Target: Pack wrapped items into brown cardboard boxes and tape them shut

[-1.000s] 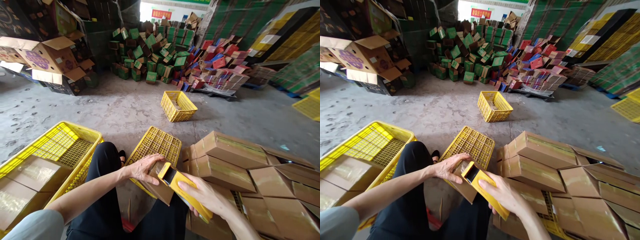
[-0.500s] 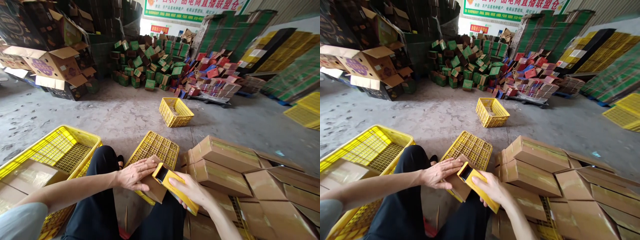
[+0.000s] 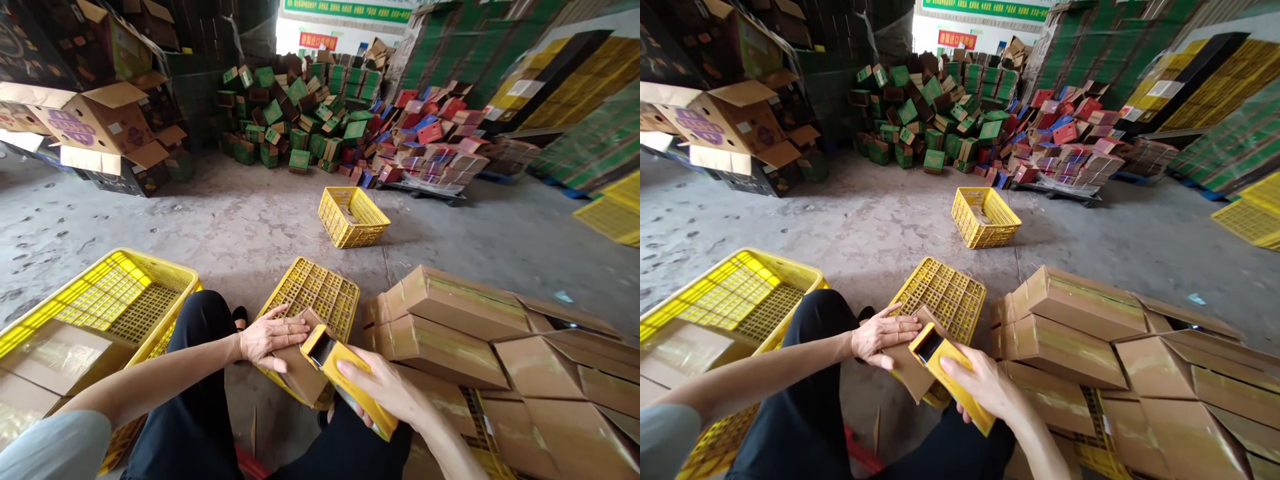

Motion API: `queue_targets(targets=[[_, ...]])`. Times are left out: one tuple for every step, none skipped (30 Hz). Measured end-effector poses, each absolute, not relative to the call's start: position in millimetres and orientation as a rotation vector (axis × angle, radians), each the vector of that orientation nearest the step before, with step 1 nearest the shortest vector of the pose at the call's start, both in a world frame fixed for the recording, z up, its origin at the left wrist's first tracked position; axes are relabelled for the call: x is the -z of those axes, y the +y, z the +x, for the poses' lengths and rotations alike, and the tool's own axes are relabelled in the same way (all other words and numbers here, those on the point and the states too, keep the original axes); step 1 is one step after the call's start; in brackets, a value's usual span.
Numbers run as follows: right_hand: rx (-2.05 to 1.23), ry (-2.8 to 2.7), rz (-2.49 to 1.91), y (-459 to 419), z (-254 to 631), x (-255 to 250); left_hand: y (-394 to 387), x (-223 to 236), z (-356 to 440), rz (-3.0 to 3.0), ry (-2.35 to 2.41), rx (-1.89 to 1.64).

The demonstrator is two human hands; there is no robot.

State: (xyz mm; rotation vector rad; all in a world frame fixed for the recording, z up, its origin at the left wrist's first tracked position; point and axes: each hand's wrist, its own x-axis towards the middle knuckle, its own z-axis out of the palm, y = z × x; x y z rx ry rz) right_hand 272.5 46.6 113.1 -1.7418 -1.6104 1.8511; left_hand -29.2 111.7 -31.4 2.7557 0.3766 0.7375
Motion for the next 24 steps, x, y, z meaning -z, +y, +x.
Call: queue_targets(targets=[[-1.851, -1.599, -1.741, 44.9, 272.9, -113.6, 112.8, 33.1, -28.0, 2.741, 0.372, -0.745], [-1.847, -1.584, -1.746, 43.0, 273.6, -113.9, 113.9, 34.4, -26.9, 2.729, 0.371, -0.744], [-1.842, -1.569, -1.755, 41.0, 274.5, -114.1, 114.9, 35.4, -26.1, 2.717, 0.372, -0.736], [-1.839, -1.557, -1.764, 38.9, 275.6, -114.2, 115.9, 36.0, -26.1, 2.708, 0.378, -0.721], [-1.832, -1.546, -1.773, 36.5, 276.8, -114.2, 116.9, 36.0, -27.0, 2.7, 0.391, -0.704], [-1.827, -1.539, -1.778, 34.0, 278.3, -113.8, 117.9, 35.7, -28.9, 2.693, 0.412, -0.689], [-1.825, -1.534, -1.78, 31.4, 279.8, -113.2, 118.7, 34.9, -31.5, 2.686, 0.443, -0.679], [-1.828, -1.526, -1.782, 28.6, 281.3, -112.2, 119.3, 33.7, -34.5, 2.679, 0.48, -0.676], [-1.842, -1.514, -1.785, 25.9, 282.7, -110.7, 119.6, 32.3, -37.5, 2.672, 0.513, -0.676], [-1.851, -1.497, -1.788, 23.2, 283.9, -108.9, 119.7, 30.6, -40.1, 2.664, 0.543, -0.679], [-1.851, -1.477, -1.793, 20.6, 285.0, -106.9, 119.5, 28.7, -42.1, 2.654, 0.568, -0.687], [-1.84, -1.454, -1.799, 18.1, 285.9, -104.9, 119.1, 26.6, -43.1, 2.646, 0.581, -0.694], [-1.814, -1.432, -1.806, 15.8, 286.6, -103.1, 118.7, 24.4, -43.5, 2.643, 0.58, -0.693], [-1.789, -1.414, -1.811, 13.7, 287.2, -101.9, 118.4, 22.0, -43.3, 2.646, 0.568, -0.685], [-1.764, -1.402, -1.813, 11.8, 287.7, -101.4, 118.1, 19.6, -42.8, 2.655, 0.548, -0.672], [-1.748, -1.397, -1.813, 10.0, 288.0, -101.7, 118.1, 17.0, -42.2, 2.668, 0.526, -0.656], [-1.743, -1.398, -1.812, 8.4, 288.2, -102.8, 118.1, 14.4, -41.5, 2.685, 0.504, -0.638], [-1.741, -1.402, -1.806, 7.0, 288.1, -104.6, 118.2, 11.7, -40.8, 2.702, 0.49, -0.624], [-1.74, -1.407, -1.8, 5.8, 287.8, -106.7, 118.1, 8.8, -39.9, 2.717, 0.485, -0.617], [-1.736, -1.41, -1.795, 4.8, 287.2, -109.0, 117.8, 5.6, -38.6, 2.733, 0.483, -0.611], [-1.728, -1.412, -1.793, 4.1, 286.5, -111.0, 116.9, 2.2, -36.7, 2.751, 0.479, -0.605], [-1.715, -1.412, -1.794, 3.6, 285.6, -112.6, 115.4, -1.4, -34.0, 2.768, 0.471, -0.6], [-1.699, -1.411, -1.8, 3.3, 284.6, -113.6, 113.1, -5.0, -30.4, 2.784, 0.457, -0.595], [-1.684, -1.409, -1.809, 3.2, 283.7, -114.0, 110.2, -8.6, -26.0, 2.796, 0.436, -0.587]])
